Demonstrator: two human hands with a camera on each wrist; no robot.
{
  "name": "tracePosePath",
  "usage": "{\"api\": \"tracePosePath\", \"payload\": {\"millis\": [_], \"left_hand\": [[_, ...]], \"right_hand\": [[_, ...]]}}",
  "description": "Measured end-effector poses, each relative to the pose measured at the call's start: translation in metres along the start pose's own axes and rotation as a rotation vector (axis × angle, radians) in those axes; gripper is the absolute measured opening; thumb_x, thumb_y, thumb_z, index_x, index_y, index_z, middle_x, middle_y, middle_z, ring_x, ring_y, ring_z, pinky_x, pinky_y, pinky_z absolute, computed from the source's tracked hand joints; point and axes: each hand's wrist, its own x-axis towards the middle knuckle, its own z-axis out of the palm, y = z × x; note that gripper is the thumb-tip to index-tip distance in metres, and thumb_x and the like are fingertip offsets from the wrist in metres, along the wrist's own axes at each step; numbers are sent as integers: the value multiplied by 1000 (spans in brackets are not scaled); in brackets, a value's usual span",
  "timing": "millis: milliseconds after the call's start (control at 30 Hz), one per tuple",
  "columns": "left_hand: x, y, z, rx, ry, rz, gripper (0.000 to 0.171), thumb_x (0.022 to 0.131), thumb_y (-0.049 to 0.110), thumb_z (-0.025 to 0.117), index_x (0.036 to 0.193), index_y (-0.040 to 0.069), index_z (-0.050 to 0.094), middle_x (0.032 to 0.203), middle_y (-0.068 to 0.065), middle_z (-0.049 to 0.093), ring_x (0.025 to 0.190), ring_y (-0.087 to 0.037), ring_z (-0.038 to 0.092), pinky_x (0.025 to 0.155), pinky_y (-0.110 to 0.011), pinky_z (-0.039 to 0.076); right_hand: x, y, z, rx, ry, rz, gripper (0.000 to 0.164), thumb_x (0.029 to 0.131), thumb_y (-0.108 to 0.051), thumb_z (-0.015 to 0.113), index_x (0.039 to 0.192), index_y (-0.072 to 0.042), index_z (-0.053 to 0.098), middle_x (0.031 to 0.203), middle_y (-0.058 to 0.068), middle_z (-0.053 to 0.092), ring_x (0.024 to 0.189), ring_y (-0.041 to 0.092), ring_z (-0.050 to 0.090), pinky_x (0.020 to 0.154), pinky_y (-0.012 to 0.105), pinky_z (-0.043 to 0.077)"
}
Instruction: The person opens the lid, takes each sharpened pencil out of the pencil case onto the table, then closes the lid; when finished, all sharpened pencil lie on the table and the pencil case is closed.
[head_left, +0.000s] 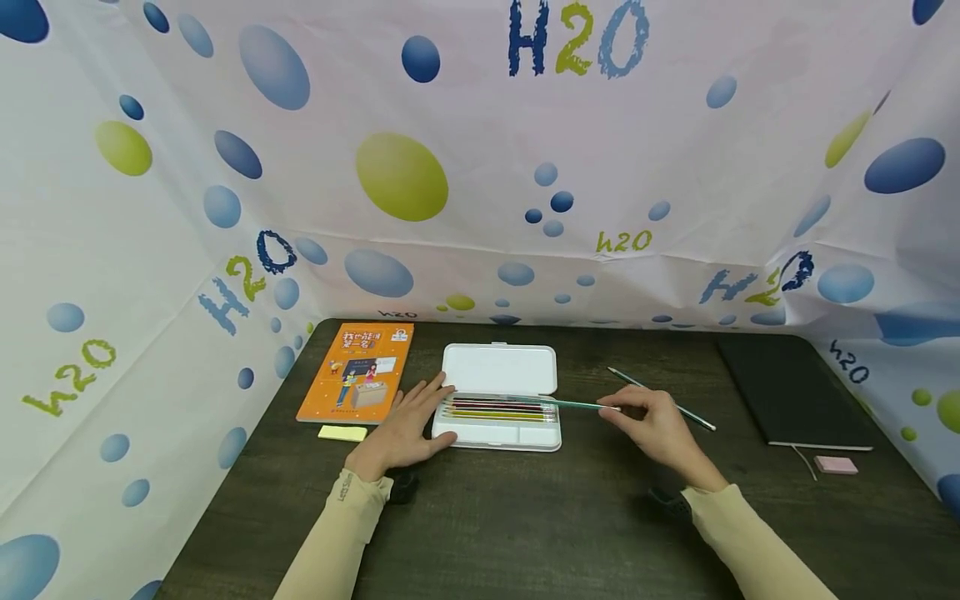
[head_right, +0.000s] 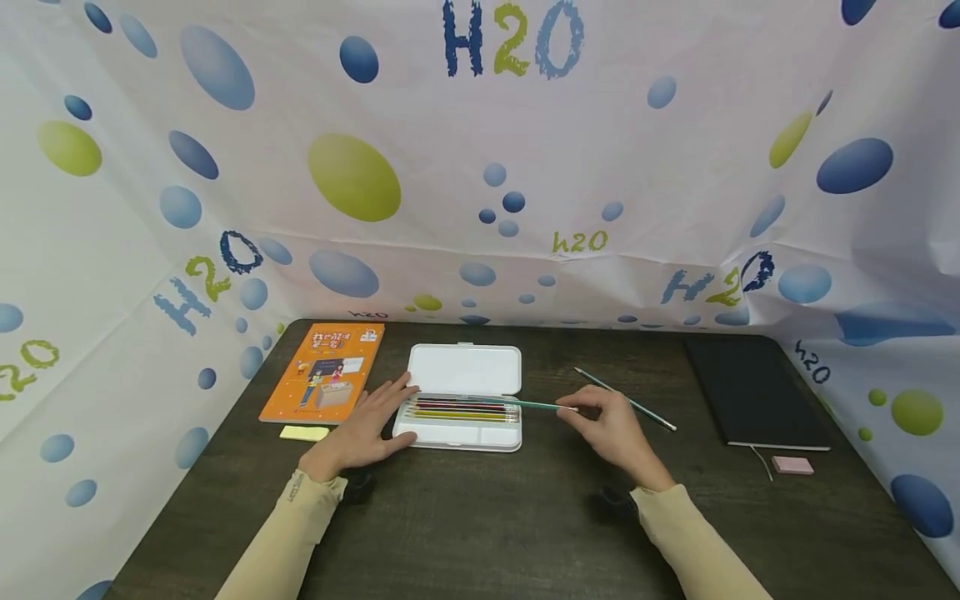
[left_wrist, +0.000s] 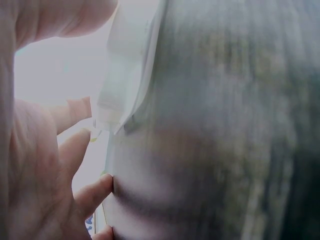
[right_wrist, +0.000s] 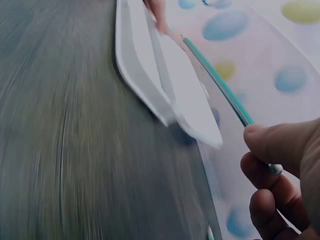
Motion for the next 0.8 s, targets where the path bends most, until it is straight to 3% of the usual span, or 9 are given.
{"api": "tracePosePath", "payload": {"millis": [233, 467, 633, 800], "left_hand": [[0, -1, 1, -3, -5, 3, 76, 93, 53, 61, 156, 19, 35, 166, -5, 16, 149, -41, 18, 113, -70, 11], [0, -3, 0, -3, 2, 0, 76, 93, 53, 62, 156, 20, 35, 166, -3, 15, 149, -40, 18, 113, -70, 11], [1, -3, 2, 4, 1, -2, 76, 93, 54, 61, 156, 20, 35, 166, -3, 15, 149, -40, 18, 113, -70, 11], [0, -2, 2, 5, -4, -11, 76, 93, 54, 61, 156, 20, 36, 166, -3, 16, 149, -39, 18, 114, -69, 11]], "right_hand": [[-38, 25, -49, -96, 165, 89, 12, 89, -12, 76, 99, -14, 80, 90, -3, 72, 61, 10, 51, 51, 21, 41], [-55, 44, -63, -305, 377, 106, 11, 82, -8, 81, 93, -8, 81, 86, 5, 72, 69, -8, 50, 58, 14, 38], [-59, 52, -60, -366, 377, 123, 11, 80, -6, 82, 91, -8, 80, 86, 9, 73, 67, -3, 52, 57, 17, 36], [-60, 56, -58, -386, 343, 144, 9, 80, -7, 81, 89, -8, 81, 85, 9, 73, 66, 11, 58, 58, 21, 37]]}}
